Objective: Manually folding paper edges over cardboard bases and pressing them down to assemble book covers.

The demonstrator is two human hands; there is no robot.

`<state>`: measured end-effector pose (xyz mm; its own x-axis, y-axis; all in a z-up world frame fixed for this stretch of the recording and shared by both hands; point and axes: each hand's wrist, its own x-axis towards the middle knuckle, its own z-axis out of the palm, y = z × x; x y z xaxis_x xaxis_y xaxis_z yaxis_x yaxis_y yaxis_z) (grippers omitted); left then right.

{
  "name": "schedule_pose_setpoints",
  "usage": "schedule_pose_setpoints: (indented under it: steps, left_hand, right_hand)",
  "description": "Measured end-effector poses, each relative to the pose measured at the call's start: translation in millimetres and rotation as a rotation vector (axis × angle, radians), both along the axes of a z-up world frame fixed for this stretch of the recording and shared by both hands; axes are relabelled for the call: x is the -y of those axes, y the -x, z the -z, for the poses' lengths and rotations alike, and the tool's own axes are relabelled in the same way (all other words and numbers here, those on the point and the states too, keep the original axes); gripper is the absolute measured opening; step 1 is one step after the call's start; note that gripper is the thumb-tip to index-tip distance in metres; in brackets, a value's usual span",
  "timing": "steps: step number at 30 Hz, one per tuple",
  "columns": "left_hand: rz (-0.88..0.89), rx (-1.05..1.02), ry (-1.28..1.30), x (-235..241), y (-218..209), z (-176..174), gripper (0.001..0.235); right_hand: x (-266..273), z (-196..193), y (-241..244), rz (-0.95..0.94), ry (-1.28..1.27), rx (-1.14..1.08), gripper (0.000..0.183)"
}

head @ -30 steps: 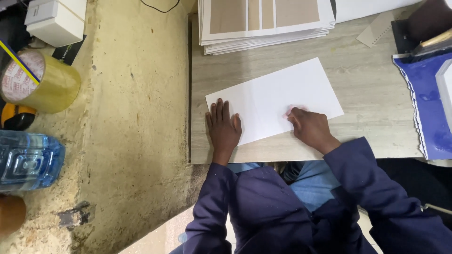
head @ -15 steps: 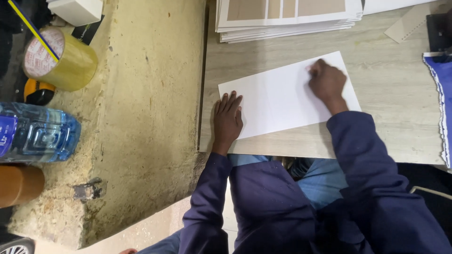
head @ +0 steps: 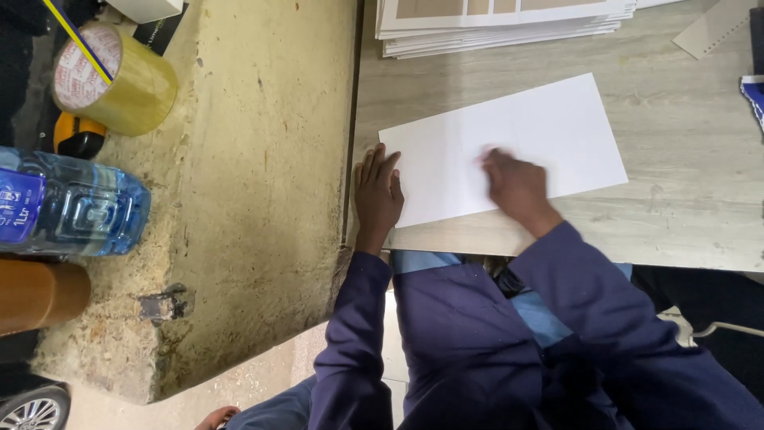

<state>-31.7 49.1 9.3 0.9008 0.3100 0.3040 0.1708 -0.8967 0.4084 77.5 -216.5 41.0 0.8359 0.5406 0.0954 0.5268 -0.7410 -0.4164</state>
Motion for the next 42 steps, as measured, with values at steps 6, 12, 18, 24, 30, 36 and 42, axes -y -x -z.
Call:
schedule_pose_setpoints:
  steps: [6,12,18,24,30,36,42]
  left_hand:
    - [-0.102,0.146,-0.171,3.6,-6.2,9.7,0.041]
    - [-0.15,0.009,-0.146,1.0,-8.0,23.0,0.043]
    - [-0.073,0.064,-0.2,-20.1,-4.3,35.4,0.047]
    - [-0.037,0.123,-0.241,-15.1,10.9,9.0,0.044]
    - [-0.248,0.171,-0.177,-19.2,4.2,27.5,0.048]
    - [-0.213,0.127,-0.218,-7.4,8.7,-2.5,0.049]
    - [-0.209,0.053,-0.23,-7.4,9.0,-2.3,0.047]
  right_hand:
    - [124.2,47.1,-36.0,0.418,0.129,0.141,0.015]
    - [7.2,20.9,48.5,0.091,-0.004,-0.021,0.038]
    - [-89.6,32.7,97.1,-0.287,-0.161,0.022,0.02]
    - [-38.5,-1.8,7.5,-0.082,0.028,-0.209,0.054]
    - [82.5,50.1,-141.5,0.323,0.195,0.033,0.027]
    - [26.9,57.5,-169.3,0.32,0.094,0.09,0.023]
    - [-121.4,5.5,-64.8,-0.097,0.033,-0.05,0.024]
